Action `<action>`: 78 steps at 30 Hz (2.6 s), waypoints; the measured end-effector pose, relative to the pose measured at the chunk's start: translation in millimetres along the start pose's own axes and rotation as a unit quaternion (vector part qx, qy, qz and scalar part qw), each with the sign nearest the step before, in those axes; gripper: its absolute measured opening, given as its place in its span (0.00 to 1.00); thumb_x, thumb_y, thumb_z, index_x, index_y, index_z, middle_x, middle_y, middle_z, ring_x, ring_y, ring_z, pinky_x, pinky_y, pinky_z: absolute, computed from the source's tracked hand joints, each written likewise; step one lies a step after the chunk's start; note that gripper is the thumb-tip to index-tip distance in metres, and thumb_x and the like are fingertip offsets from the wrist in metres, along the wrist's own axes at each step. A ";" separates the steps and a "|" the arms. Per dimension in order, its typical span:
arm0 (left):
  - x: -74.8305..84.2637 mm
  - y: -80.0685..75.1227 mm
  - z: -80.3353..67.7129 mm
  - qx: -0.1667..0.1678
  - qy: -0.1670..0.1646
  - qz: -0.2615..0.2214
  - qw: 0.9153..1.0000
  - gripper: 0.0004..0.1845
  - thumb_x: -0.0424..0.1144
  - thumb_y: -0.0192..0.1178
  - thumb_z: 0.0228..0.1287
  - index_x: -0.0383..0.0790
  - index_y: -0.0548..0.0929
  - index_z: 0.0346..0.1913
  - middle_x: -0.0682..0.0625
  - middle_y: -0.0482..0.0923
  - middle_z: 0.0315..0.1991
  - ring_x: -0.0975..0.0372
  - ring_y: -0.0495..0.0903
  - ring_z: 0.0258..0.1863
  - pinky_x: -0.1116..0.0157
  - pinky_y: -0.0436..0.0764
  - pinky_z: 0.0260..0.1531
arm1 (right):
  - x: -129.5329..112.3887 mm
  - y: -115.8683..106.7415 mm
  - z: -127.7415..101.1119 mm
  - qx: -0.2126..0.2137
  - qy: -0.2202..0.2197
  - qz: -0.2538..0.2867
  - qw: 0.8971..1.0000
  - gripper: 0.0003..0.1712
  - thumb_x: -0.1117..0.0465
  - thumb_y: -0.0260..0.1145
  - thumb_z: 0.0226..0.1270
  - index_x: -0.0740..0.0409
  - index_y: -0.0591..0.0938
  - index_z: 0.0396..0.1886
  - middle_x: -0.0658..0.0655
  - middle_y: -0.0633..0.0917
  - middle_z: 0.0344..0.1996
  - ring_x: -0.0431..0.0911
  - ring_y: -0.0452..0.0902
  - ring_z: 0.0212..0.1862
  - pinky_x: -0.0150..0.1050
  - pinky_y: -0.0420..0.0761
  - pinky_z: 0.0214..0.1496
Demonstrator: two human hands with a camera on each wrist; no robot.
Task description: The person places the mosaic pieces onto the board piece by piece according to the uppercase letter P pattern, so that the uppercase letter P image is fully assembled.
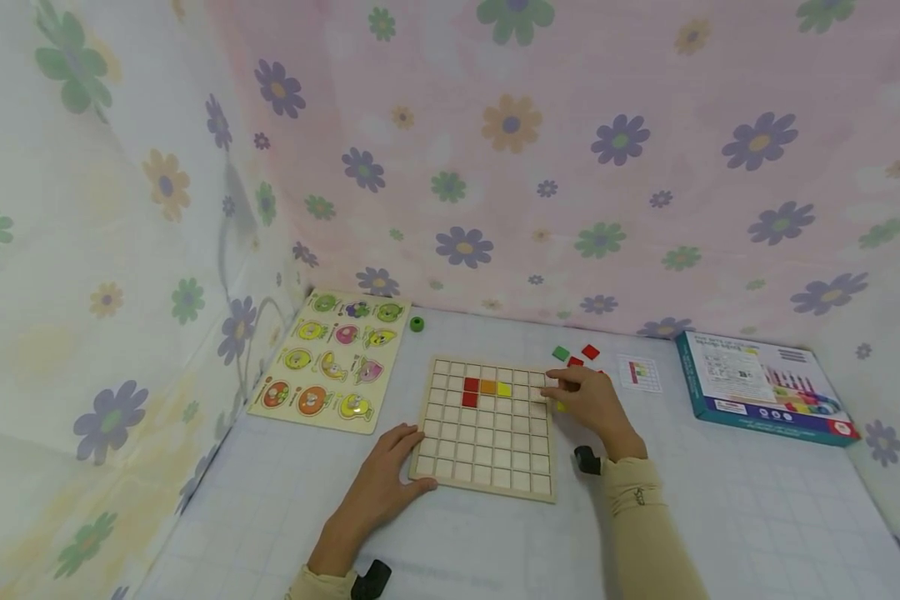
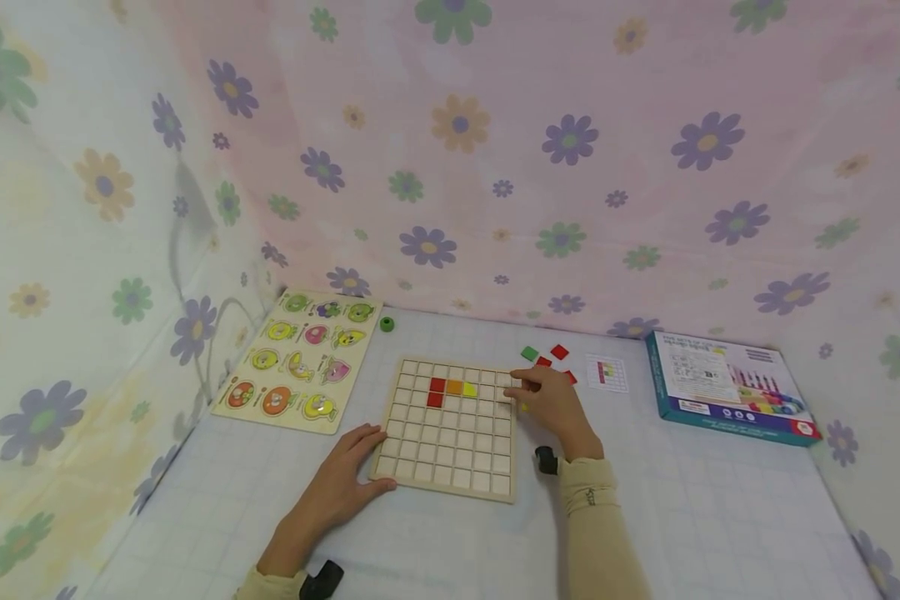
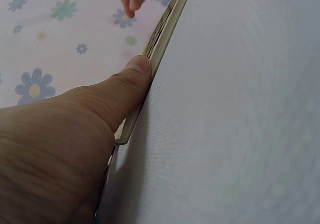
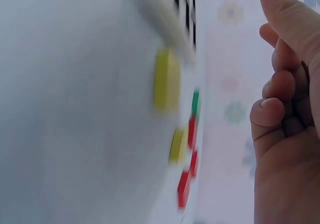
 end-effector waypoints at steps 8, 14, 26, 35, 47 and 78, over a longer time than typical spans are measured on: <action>0.5 -2.1 1.4 -0.001 -0.007 0.002 1.000 0.42 0.57 0.74 0.56 0.46 0.74 0.72 0.48 0.67 0.75 0.51 0.64 0.77 0.50 0.69 0.75 | 39.7 -25.6 -16.0 0.061 0.051 -0.027 0.996 0.26 0.47 0.74 0.65 0.56 0.87 0.57 0.54 0.79 0.33 0.48 0.70 0.37 0.34 0.71 0.34; 0.6 -0.4 2.0 0.000 -0.003 -0.004 1.000 0.42 0.57 0.74 0.55 0.46 0.74 0.71 0.48 0.67 0.75 0.50 0.64 0.77 0.49 0.70 0.75 | 62.4 -38.1 -29.9 0.092 0.100 -0.010 0.991 0.29 0.42 0.71 0.67 0.54 0.85 0.60 0.55 0.77 0.34 0.48 0.70 0.39 0.32 0.70 0.34; -0.3 1.1 0.6 -0.001 -0.008 -0.002 1.000 0.42 0.58 0.74 0.55 0.46 0.75 0.71 0.48 0.67 0.74 0.50 0.64 0.77 0.49 0.70 0.75 | 96.4 -30.6 -30.4 0.117 0.166 0.036 0.979 0.33 0.38 0.68 0.69 0.53 0.82 0.65 0.58 0.81 0.44 0.50 0.71 0.47 0.31 0.71 0.44; 0.2 0.6 1.6 0.002 -0.002 0.008 1.000 0.42 0.59 0.74 0.55 0.46 0.75 0.71 0.48 0.68 0.74 0.50 0.64 0.76 0.49 0.70 0.75 | 90.9 -25.7 -23.8 0.140 0.180 0.031 0.973 0.33 0.40 0.67 0.71 0.57 0.82 0.65 0.60 0.83 0.44 0.52 0.72 0.48 0.37 0.72 0.48; 0.5 1.7 0.3 0.004 -0.002 0.004 1.000 0.42 0.58 0.75 0.55 0.45 0.75 0.70 0.48 0.69 0.73 0.50 0.65 0.76 0.49 0.71 0.74 | 87.1 -20.7 -21.6 0.176 0.169 0.001 0.970 0.30 0.44 0.70 0.69 0.61 0.84 0.61 0.61 0.84 0.38 0.53 0.74 0.43 0.37 0.72 0.43; -2.9 3.8 -0.2 0.006 -0.002 0.011 1.000 0.43 0.60 0.74 0.54 0.47 0.75 0.71 0.49 0.68 0.74 0.51 0.65 0.76 0.51 0.71 0.74 | 78.0 -18.0 -11.7 0.164 0.171 -0.034 0.971 0.25 0.48 0.65 0.74 0.62 0.85 0.58 0.62 0.86 0.39 0.54 0.76 0.43 0.40 0.74 0.42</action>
Point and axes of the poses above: each hand's wrist, its own z-axis towards the middle knuckle, its own y-axis out of the palm, x = y × z, the point moved 3 cm from there along z, towards the middle knuckle
